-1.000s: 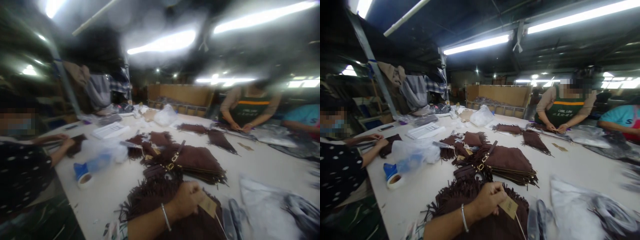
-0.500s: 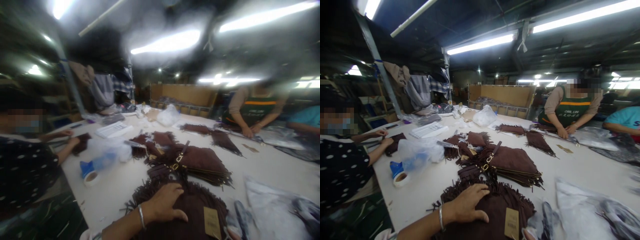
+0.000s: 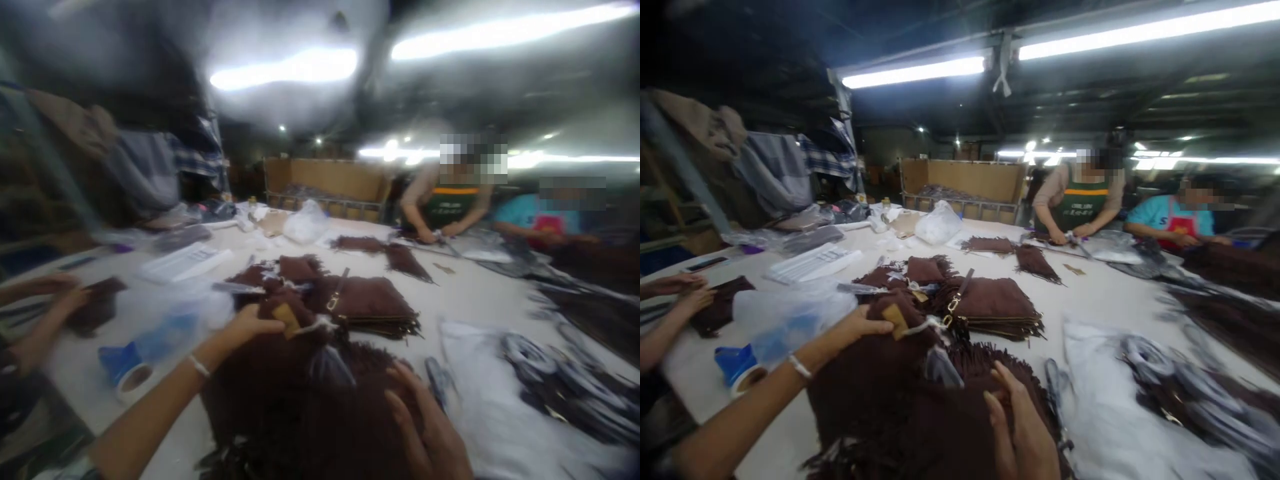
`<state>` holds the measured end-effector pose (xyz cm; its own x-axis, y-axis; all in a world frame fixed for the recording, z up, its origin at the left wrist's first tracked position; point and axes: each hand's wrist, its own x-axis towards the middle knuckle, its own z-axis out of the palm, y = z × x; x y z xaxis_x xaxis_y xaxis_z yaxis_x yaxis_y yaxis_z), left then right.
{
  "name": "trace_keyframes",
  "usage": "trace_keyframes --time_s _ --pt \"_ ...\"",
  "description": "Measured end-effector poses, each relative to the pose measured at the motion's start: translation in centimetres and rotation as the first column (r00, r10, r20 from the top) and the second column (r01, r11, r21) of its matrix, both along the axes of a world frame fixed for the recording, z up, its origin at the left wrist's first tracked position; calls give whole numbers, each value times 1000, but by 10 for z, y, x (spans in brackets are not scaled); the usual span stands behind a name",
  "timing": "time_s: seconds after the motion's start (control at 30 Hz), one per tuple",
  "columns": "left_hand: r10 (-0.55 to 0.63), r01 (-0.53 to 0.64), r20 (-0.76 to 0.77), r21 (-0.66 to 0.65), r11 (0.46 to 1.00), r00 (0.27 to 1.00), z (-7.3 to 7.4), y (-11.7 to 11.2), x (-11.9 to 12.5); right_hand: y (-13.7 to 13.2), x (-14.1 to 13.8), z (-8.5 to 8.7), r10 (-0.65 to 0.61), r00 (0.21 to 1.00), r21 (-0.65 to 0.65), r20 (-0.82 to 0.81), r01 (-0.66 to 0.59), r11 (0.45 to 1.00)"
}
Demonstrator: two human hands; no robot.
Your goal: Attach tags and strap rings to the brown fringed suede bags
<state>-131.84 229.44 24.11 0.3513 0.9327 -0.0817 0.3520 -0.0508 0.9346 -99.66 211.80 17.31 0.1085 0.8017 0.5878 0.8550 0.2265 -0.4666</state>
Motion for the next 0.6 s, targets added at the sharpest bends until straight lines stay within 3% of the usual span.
trace_keyframes --time_s 0.07,0.13,0.17,0.27,0.3,0.37,0.47,0.53,0.6 --pt "69 -65 -134 36 997 989 -2 20 -39 -6 8 -32 -46 994 -21 103 49 999" --pt "120 -97 -319 87 991 940 -16 32 -69 -13 12 -68 -68 967 -39 246 79 996" --pt "203 -85 -530 239 967 823 -26 32 -77 -16 13 -84 -71 946 -41 317 88 995" --pt "299 -47 -674 365 930 676 -67 14 -68 -23 10 -113 -60 894 -70 444 101 992" --pt "334 11 -669 455 890 664 -82 5 -53 -24 8 -115 -57 892 -93 448 110 990" --pt "205 189 -657 476 859 725 -107 -12 -10 -27 3 -109 -37 909 -173 414 118 978" --pt "9 279 -626 360 890 780 -135 -31 55 -31 1 -88 -23 957 -278 289 107 955" --pt "-34 334 -669 326 885 743 -154 -39 80 -39 2 -78 -49 976 -306 212 114 945" --pt "-7 426 -743 376 823 669 -178 -44 85 -53 7 -77 -62 979 -297 195 119 948"
